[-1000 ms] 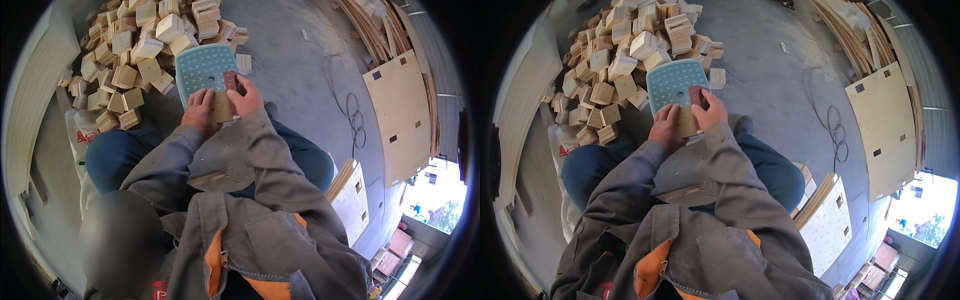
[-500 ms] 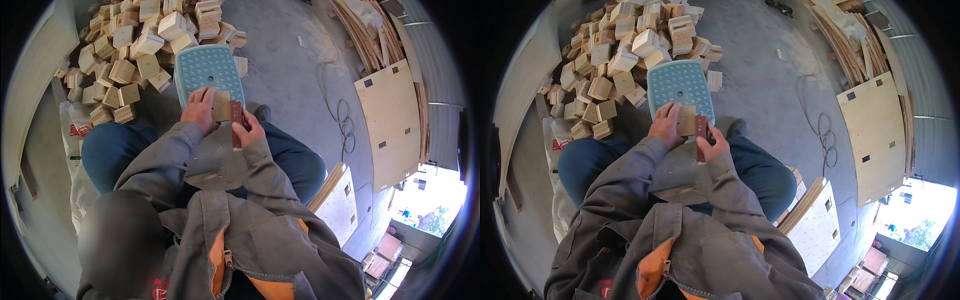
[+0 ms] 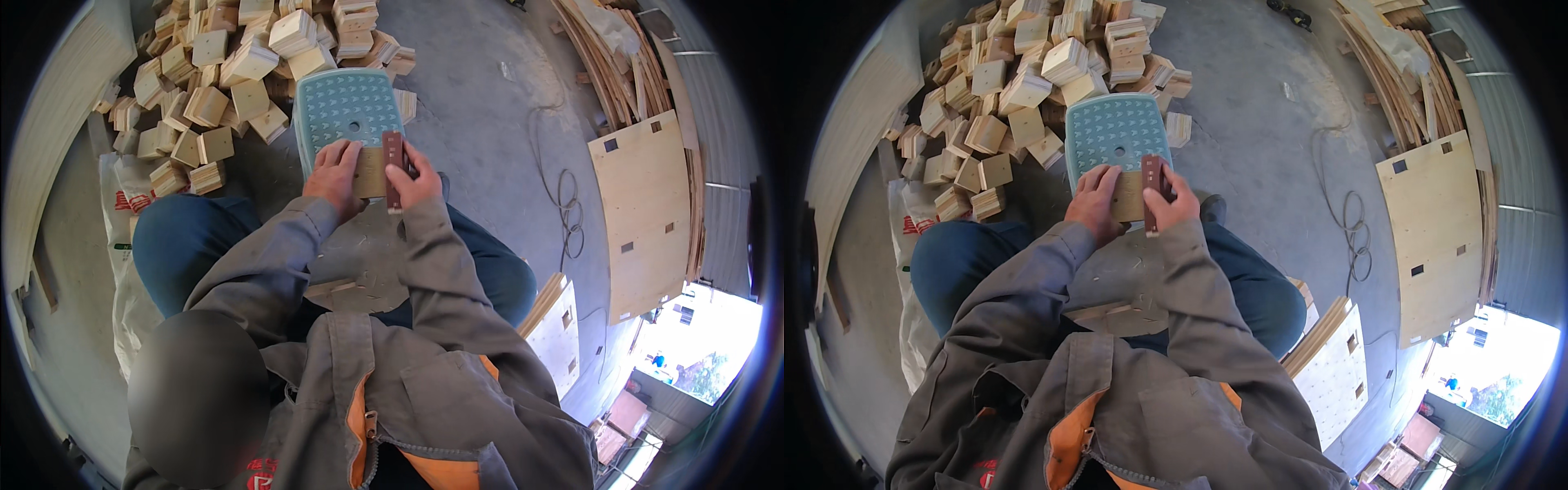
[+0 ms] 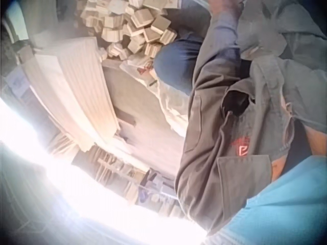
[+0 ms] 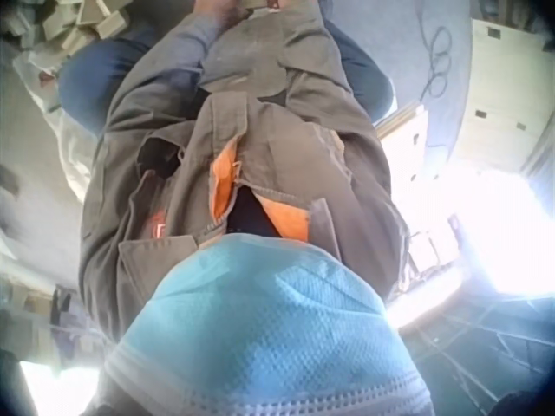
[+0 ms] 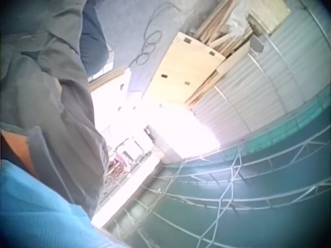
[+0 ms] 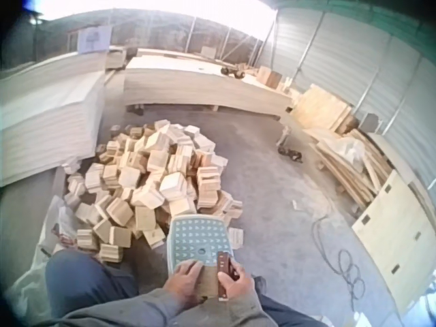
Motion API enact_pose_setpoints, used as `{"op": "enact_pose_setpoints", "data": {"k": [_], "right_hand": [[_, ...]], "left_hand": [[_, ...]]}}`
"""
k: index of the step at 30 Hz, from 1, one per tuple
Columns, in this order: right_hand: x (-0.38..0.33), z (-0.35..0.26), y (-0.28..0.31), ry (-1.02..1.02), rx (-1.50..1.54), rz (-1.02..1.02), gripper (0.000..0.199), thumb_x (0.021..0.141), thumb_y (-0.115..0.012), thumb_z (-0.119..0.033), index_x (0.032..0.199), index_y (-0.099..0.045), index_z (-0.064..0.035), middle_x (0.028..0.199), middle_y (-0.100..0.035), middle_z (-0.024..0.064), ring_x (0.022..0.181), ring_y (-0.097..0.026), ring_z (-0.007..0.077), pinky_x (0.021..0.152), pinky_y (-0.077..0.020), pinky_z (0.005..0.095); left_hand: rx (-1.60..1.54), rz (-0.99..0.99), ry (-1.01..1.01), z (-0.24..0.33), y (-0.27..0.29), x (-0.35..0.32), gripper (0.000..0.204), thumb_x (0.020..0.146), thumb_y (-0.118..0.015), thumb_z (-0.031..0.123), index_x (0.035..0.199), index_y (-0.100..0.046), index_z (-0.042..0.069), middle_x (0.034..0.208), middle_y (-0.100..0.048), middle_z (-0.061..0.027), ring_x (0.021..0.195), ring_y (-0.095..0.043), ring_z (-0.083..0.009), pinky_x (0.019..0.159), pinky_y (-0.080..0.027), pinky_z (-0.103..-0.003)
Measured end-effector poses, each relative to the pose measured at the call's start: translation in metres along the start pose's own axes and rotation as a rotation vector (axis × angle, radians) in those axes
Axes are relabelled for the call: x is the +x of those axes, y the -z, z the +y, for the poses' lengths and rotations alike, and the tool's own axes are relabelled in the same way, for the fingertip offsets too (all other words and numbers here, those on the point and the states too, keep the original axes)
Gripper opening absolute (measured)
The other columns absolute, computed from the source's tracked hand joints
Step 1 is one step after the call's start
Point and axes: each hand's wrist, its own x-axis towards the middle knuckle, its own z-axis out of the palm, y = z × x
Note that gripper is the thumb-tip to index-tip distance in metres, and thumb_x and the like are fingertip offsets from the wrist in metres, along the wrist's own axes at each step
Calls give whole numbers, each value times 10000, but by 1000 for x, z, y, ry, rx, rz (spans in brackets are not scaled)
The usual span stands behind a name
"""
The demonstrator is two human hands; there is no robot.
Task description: The person sits on the floor and sands small wooden blocks one by one using a sanding block. They pick up each block, rub all sides with the sanding block, and place the finished pieces into a nearby stack.
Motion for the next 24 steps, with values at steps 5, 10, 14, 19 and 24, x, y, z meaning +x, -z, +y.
{"op": "enact_pose_setpoints", "data": {"k": [5,10,14,19,24], "right_hand": [[63,-28,-8,-96,-9,-89,670,844,-798,-218,1454,-615,-9,1246,-737,162,1090,-716,212,955,-566,349],[69,-4,-11,-3,33,-53,661,848,-793,-202,1457,-619,-10,1214,-748,138,1055,-711,177,911,-574,333],[17,6,0,-197,271,-91,620,912,-760,-139,1487,-583,9,1282,-727,122,1125,-685,160,983,-549,326],[-76,8,28,-286,235,-137,651,956,-742,-116,1549,-503,4,1376,-677,141,1211,-650,175,1040,-529,332],[-123,7,52,-382,270,-261,637,979,-738,-98,1557,-486,-5,1422,-648,147,1229,-640,183,1056,-531,340]], "left_hand": [[-3,-12,10,0,-1,0,1018,649,-898,157,1541,-414,89,1538,-433,-159,1456,-404,-417,1185,-441,-454],[1,24,-28,-3,-6,0,1012,651,-900,162,1537,-418,84,1540,-431,-168,1453,-405,-430,1186,-440,-460],[5,41,-35,-4,-7,-2,1013,647,-925,198,1528,-432,108,1529,-448,-187,1439,-430,-432,1182,-440,-472],[14,19,7,0,-2,-1,1035,659,-931,242,1545,-417,91,1563,-429,-203,1452,-421,-429,1202,-416,-458],[41,33,-16,4,-2,-3,1041,672,-908,236,1564,-398,69,1554,-439,-171,1452,-414,-416,1203,-415,-444]]}}
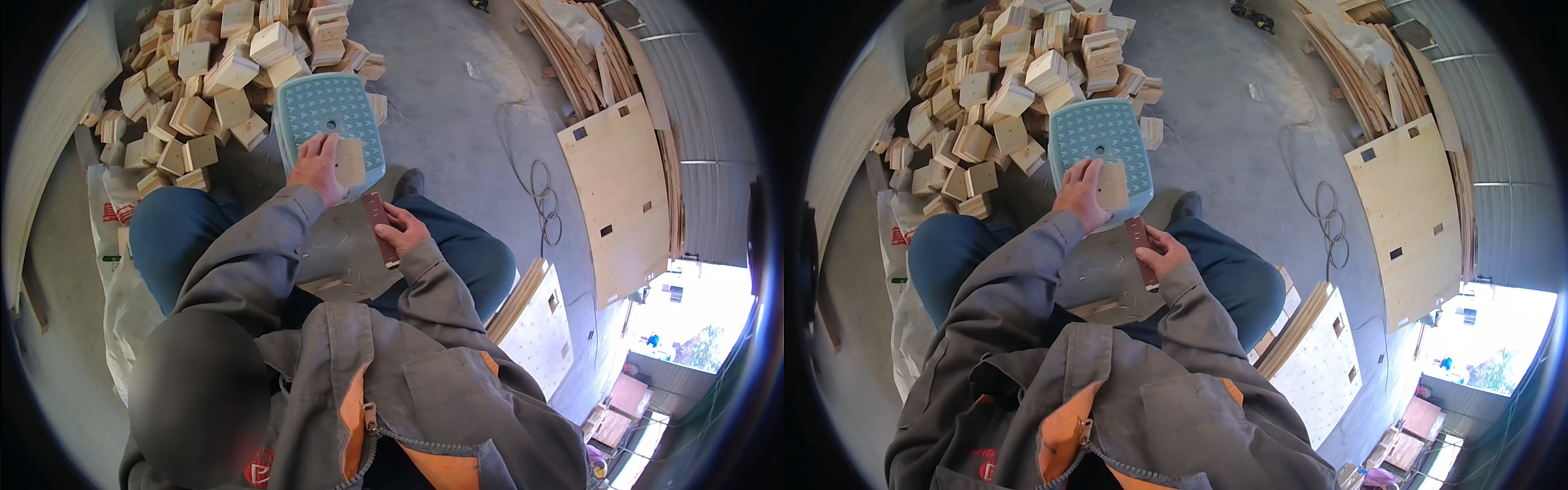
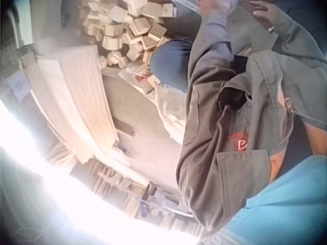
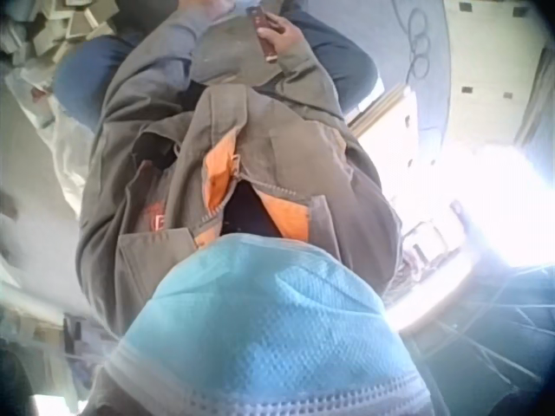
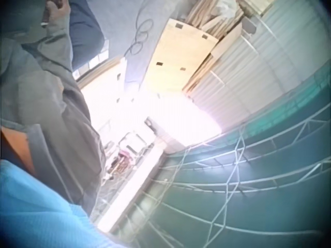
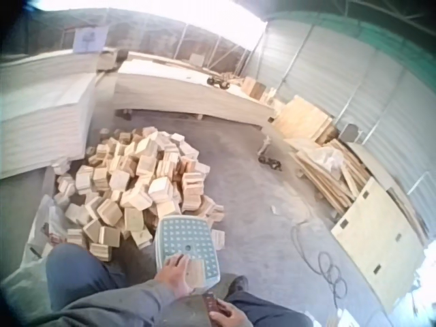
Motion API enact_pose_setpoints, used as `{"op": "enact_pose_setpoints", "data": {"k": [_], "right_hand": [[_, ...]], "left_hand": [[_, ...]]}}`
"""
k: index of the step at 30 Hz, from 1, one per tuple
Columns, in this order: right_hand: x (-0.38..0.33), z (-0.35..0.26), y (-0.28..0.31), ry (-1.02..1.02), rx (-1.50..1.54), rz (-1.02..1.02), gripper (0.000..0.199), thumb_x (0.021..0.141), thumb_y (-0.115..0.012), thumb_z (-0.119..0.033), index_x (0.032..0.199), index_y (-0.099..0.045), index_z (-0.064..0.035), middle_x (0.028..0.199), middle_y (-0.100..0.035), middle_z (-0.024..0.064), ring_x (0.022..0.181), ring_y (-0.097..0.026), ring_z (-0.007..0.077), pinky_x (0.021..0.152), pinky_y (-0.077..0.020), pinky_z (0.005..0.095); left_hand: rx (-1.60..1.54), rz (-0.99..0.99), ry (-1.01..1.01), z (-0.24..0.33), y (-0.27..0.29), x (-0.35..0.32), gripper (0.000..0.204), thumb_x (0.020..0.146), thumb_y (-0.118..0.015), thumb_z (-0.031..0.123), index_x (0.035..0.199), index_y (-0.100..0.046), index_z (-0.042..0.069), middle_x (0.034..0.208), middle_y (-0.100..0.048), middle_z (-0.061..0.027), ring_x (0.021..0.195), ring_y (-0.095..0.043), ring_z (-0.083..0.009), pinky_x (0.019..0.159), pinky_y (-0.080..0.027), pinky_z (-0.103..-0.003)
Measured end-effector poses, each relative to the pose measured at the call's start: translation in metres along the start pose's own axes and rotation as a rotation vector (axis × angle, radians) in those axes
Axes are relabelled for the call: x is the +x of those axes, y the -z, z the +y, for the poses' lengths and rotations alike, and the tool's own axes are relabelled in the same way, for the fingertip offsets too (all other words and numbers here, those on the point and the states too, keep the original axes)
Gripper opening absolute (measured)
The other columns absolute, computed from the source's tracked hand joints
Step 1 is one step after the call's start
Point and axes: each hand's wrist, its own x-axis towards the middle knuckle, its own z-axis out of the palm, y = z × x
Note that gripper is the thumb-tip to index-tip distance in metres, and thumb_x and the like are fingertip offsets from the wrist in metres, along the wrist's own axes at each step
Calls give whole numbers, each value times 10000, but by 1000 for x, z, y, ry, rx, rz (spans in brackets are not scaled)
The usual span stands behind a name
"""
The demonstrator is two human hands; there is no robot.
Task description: The person sits on the floor and sands small wooden blocks one by one using a sanding block. They pick up each block, rub all sides with the sanding block, and place the finished pieces into a nearby stack.
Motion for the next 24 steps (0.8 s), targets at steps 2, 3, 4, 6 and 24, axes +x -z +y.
{"op": "enact_pose_setpoints", "data": {"k": [2,3,4,6,24], "right_hand": [[-3,-6,-4,-30,103,22,641,968,-737,-90,1552,-491,4,1406,-661,143,1212,-650,181,1035,-538,334],[-2,-9,-7,-44,154,31,642,962,-737,-86,1549,-493,9,1398,-668,141,1204,-655,180,1024,-542,331],[-1,-11,-8,-41,180,29,638,965,-733,-82,1549,-492,9,1395,-670,140,1196,-657,176,1019,-544,328],[5,-13,-12,-40,242,22,629,971,-724,-75,1549,-491,9,1389,-674,138,1179,-663,169,1007,-550,324],[69,-9,-76,-26,415,36,652,963,-781,-158,1536,-513,-1,1328,-675,129,1101,-671,161,923,-570,299]], "left_hand": [[-4,2,-16,0,1,-1,1049,675,-904,235,1574,-389,69,1545,-448,-155,1451,-413,-411,1200,-418,-439],[-12,6,-31,-2,2,-2,1061,673,-908,237,1579,-382,70,1547,-446,-155,1451,-413,-411,1201,-418,-439],[-19,11,-44,-3,4,-2,1073,671,-913,240,1584,-376,71,1549,-444,-156,1451,-413,-412,1202,-417,-440],[4,-35,-37,-2,13,-6,1102,679,-918,256,1604,-346,78,1563,-434,-163,1453,-419,-407,1206,-412,-437],[194,-154,-71,-36,-7,-48,883,817,-834,330,1574,-426,124,1543,-469,-156,1460,-437,-384,1168,-445,-479]]}}
